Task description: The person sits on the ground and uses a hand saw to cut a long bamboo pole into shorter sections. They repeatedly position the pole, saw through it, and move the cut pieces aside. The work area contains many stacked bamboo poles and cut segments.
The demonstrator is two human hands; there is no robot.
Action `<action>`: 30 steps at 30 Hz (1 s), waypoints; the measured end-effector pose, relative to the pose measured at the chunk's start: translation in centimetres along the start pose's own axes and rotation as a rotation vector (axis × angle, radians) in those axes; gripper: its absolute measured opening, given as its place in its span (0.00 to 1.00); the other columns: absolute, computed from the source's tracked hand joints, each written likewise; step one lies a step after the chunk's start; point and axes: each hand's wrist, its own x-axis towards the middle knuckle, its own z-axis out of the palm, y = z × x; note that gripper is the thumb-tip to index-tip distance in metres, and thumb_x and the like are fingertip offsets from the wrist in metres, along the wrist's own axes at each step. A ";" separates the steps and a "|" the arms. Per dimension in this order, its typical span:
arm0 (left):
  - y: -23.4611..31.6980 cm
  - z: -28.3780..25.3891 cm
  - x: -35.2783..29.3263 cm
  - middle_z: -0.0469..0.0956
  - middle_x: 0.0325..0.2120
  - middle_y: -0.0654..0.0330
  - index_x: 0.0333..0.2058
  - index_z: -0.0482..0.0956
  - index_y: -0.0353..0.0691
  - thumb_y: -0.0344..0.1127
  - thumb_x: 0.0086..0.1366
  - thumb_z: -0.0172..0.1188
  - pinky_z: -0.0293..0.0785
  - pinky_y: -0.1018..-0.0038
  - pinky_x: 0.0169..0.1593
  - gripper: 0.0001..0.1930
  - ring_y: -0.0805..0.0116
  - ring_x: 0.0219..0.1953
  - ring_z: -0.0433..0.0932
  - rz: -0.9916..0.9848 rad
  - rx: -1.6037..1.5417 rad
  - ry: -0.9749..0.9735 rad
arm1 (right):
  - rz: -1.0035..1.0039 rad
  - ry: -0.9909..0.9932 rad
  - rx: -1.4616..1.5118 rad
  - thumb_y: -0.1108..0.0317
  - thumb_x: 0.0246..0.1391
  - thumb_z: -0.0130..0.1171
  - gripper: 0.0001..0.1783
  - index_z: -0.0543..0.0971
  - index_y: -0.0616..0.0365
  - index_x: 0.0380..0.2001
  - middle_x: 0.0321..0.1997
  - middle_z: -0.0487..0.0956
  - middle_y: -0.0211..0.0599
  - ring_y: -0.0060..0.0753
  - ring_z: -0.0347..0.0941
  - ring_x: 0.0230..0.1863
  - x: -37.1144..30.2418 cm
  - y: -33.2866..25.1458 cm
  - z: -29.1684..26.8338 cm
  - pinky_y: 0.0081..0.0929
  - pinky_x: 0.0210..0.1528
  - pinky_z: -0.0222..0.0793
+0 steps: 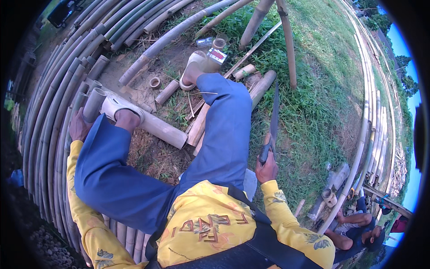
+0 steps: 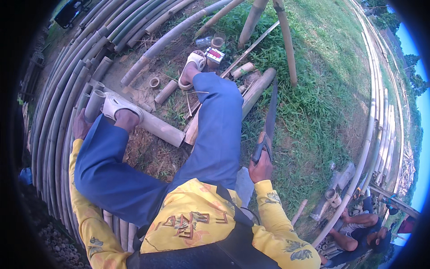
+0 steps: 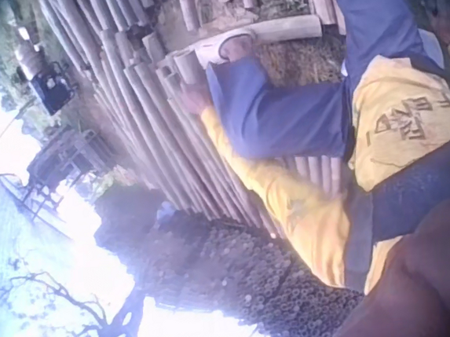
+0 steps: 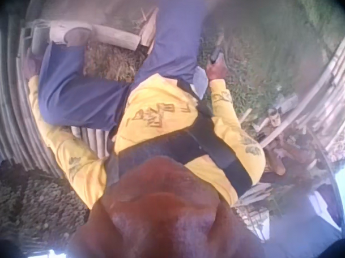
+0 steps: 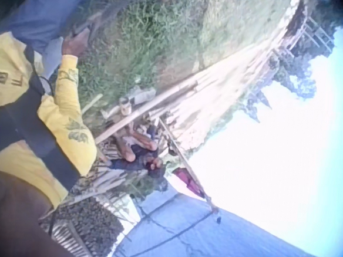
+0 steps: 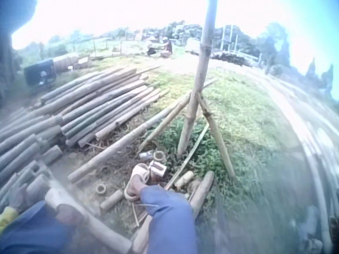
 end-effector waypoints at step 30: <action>2.0 8.0 -10.1 0.83 0.37 0.59 0.42 0.81 0.51 0.44 0.68 0.52 0.67 0.57 0.52 0.11 0.60 0.50 0.81 0.111 -0.065 -0.165 | -1.460 -0.636 0.060 0.50 0.38 0.78 0.47 0.73 0.54 0.61 0.59 0.78 0.39 0.44 0.72 0.62 15.4 -43.1 21.2 0.44 0.65 0.59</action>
